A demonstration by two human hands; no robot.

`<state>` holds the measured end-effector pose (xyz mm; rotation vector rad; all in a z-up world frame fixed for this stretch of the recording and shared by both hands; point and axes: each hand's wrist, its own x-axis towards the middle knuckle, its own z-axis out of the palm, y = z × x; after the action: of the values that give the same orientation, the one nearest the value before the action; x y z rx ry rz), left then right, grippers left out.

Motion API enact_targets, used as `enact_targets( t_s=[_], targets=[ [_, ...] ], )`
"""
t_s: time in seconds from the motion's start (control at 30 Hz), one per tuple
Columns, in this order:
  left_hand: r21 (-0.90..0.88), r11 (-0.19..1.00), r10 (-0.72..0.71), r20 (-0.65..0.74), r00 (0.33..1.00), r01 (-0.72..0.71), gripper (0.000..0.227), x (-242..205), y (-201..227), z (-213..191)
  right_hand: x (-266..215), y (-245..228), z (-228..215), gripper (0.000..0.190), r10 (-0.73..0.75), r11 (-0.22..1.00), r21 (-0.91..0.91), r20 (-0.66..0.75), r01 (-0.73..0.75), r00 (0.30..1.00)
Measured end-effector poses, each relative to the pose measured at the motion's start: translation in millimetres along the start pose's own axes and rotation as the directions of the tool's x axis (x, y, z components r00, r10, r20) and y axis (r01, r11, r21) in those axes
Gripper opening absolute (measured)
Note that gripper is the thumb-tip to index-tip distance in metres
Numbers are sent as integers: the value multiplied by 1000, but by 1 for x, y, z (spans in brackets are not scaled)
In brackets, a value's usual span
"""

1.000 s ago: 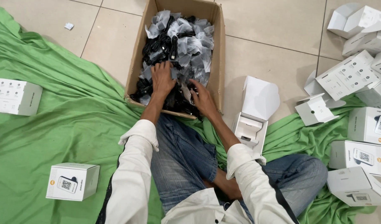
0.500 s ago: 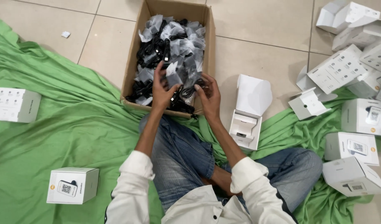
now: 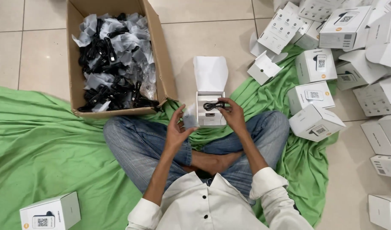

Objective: The person packs electronic device kits into boxes and stacks them.

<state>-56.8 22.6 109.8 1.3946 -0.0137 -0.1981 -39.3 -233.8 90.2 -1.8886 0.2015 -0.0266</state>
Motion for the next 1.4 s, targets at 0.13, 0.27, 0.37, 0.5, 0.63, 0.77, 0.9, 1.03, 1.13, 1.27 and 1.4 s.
enact_targets(
  t_s=[0.13,0.27,0.37,0.5,0.63,0.77,0.9,1.03,1.13,1.27,1.4],
  targets=[
    [3,999,-34,90,995,34,89,-3,-10,21,-22,-60,-2,38,-314,935,-190,-49,300,948],
    [51,998,-52,111,992,47,109,-3,25,38,-51,-104,-8,54,-452,851,-183,219,492,865],
    [43,998,-51,145,988,45,114,-5,25,40,-58,-93,-11,69,-438,788,-274,379,551,815],
    [8,999,-49,183,982,49,113,-7,4,40,-60,-86,-13,74,-312,900,-177,376,398,873],
    [12,991,-135,208,969,135,69,0,-41,37,-57,-72,-11,70,-115,993,2,319,121,941],
    [98,975,-212,178,961,198,41,26,-57,38,-47,-43,-9,56,-68,991,-94,245,94,967],
    [172,970,-204,201,958,170,40,59,-51,34,-16,-25,-11,54,-141,914,-343,234,218,962],
    [506,857,-236,206,950,103,48,82,-10,38,13,-15,-12,52,-271,755,-559,212,344,939],
    [732,642,12,286,958,-226,29,97,-13,41,25,-18,-19,53,-207,810,-536,121,240,971],
    [779,169,177,579,796,-604,10,112,-48,49,21,-6,-28,52,-67,921,-387,-24,53,997],
    [755,29,143,645,750,-655,9,127,-75,56,9,-5,-31,53,-57,944,-327,-72,31,996]
  ],
)
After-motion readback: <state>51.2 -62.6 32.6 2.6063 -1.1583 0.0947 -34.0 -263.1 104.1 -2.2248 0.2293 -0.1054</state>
